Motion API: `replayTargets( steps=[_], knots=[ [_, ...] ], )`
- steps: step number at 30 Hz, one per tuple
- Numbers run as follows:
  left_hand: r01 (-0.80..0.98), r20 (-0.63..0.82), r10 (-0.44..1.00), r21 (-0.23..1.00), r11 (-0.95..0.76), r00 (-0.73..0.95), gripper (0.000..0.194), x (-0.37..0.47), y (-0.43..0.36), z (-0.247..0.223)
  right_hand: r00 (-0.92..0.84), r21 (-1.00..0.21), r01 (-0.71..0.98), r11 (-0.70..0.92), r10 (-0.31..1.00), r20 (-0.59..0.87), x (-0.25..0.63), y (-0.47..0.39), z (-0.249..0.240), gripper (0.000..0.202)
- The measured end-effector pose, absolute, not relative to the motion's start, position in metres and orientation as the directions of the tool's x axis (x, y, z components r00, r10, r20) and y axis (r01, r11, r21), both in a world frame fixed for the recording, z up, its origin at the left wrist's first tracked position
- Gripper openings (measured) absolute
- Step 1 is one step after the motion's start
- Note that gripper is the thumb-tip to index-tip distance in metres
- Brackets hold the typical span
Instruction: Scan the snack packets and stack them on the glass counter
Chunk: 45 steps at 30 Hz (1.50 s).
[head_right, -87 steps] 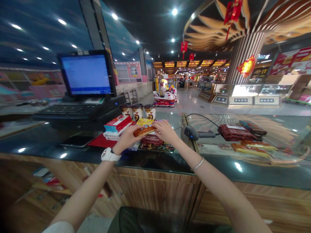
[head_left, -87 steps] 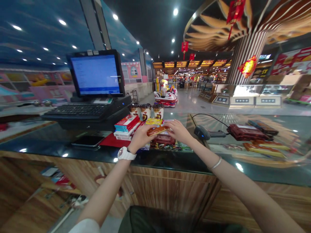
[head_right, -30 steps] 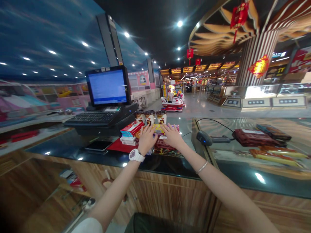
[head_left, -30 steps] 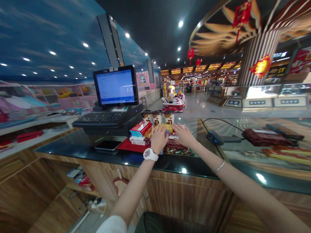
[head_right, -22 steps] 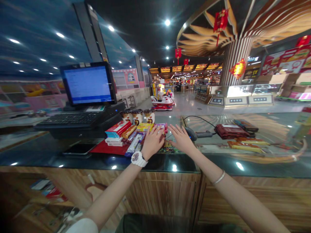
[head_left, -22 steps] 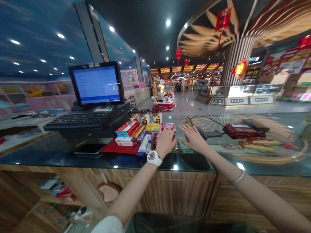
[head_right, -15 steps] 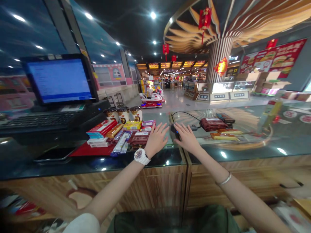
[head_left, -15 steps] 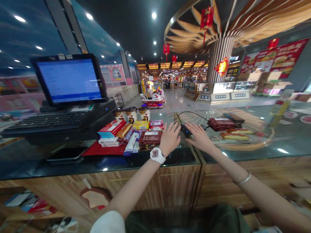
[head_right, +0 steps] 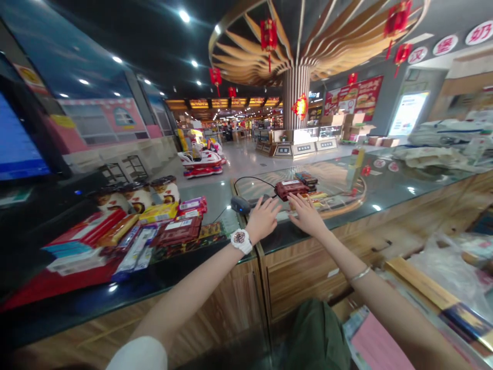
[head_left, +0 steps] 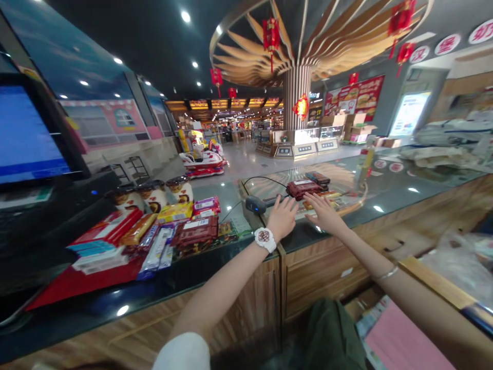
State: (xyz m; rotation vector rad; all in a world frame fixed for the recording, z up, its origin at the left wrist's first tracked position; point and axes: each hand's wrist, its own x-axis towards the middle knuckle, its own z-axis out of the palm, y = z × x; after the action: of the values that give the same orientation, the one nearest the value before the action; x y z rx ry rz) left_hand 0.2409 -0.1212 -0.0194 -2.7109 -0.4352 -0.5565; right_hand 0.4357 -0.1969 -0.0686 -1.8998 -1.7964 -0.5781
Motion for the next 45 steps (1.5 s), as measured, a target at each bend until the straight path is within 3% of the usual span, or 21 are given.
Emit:
replayTargets(
  steps=[6,14,27,38,45],
  knots=[
    [0.347,0.452,0.211,-0.243,-0.906,0.867,0.043,0.289,-0.116,-0.023,0.141,-0.075,0.99,-0.12,0.817,0.559,0.466,-0.205,-0.07,0.059],
    [0.355,0.481,0.234,-0.176,-0.918,0.845,0.043,0.34,-0.103,-0.031,0.307,-0.229,0.95,-0.215,0.782,0.542,0.501,-0.2,-0.072,0.056],
    [0.319,0.351,0.279,-0.059,-0.946,0.894,0.042,0.338,-0.094,-0.04,0.418,-0.296,0.903,-0.31,0.789,0.451,0.5,-0.196,-0.073,0.043],
    [0.314,0.409,0.247,-0.104,-0.944,0.878,0.033,0.33,-0.092,-0.035,0.279,-0.343,0.934,-0.104,0.812,0.513,0.515,-0.192,-0.085,0.03],
    [0.242,0.5,0.118,-0.191,-0.951,0.858,0.025,0.316,-0.085,-0.023,0.116,-0.245,0.969,0.043,0.793,0.598,0.518,-0.192,-0.082,0.022]
  ],
)
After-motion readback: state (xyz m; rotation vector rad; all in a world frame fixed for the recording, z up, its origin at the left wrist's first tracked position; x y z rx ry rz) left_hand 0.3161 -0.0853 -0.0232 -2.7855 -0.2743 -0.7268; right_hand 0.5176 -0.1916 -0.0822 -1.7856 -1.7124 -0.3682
